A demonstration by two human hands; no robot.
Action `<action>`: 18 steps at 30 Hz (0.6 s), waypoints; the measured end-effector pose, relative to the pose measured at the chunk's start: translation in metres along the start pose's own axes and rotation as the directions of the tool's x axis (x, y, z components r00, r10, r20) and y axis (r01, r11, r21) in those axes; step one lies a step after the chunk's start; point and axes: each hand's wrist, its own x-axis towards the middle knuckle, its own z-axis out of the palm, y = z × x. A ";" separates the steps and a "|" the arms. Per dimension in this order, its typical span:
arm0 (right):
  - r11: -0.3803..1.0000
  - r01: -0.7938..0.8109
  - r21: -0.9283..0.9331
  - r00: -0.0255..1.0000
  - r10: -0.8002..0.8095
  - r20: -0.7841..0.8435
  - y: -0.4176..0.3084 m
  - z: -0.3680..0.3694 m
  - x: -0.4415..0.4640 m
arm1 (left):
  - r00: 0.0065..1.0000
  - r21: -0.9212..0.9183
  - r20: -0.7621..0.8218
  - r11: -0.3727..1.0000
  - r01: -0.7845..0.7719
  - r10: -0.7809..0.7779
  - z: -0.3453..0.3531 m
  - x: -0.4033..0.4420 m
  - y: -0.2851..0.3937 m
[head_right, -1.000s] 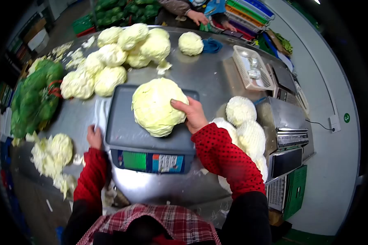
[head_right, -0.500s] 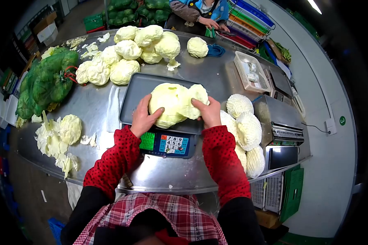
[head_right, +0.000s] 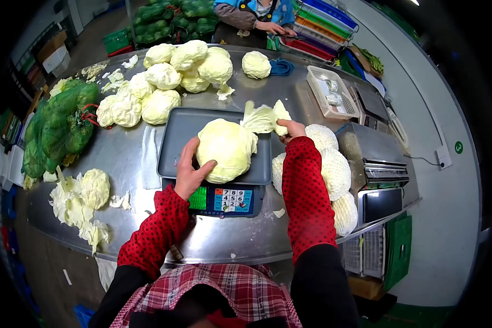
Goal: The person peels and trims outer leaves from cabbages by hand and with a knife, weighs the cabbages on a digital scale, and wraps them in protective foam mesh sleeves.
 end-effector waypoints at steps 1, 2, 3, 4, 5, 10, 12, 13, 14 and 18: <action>0.999 0.011 -0.036 0.994 -0.014 -0.108 0.005 0.011 -0.007 | 1.000 0.004 0.011 1.000 -0.002 0.002 -0.001 -0.002 0.002; 0.997 0.020 -0.073 0.977 -0.035 -0.213 0.006 0.021 -0.013 | 0.999 0.019 -0.014 0.999 -0.042 0.043 -0.001 -0.002 0.004; 0.998 0.023 -0.064 0.976 -0.036 -0.216 0.006 0.022 -0.010 | 0.996 0.032 -0.041 0.996 -0.083 0.085 0.000 0.000 0.006; 0.989 0.059 -0.136 0.956 -0.095 -0.276 0.004 0.024 -0.005 | 0.996 0.033 -0.032 0.996 -0.088 0.089 0.001 0.001 0.008; 0.974 0.083 -0.212 0.931 -0.152 -0.331 0.004 0.027 -0.002 | 0.993 0.062 -0.020 0.992 -0.111 0.113 0.001 0.000 0.010; 0.721 0.673 -0.166 0.718 -0.691 -0.085 -0.048 0.108 -0.076 | 0.997 0.096 0.009 0.992 -0.080 0.080 0.001 0.002 0.011; 0.575 0.814 -0.081 0.571 -0.768 0.290 -0.049 0.153 -0.128 | 0.998 0.062 -0.007 0.996 -0.066 0.066 0.004 0.001 0.008; 0.719 0.695 -0.024 0.594 -0.555 0.582 -0.053 0.168 -0.173 | 0.998 0.061 -0.003 0.996 -0.061 0.062 0.004 0.002 0.009; 0.738 0.674 -0.032 0.494 -0.418 0.762 -0.049 0.176 -0.184 | 0.999 0.045 -0.003 0.998 -0.037 0.038 0.004 0.002 0.012; 0.059 0.805 -0.590 0.579 -0.294 0.761 -0.009 0.163 -0.116 | 0.998 0.069 -0.003 0.996 -0.056 0.057 0.002 0.005 0.018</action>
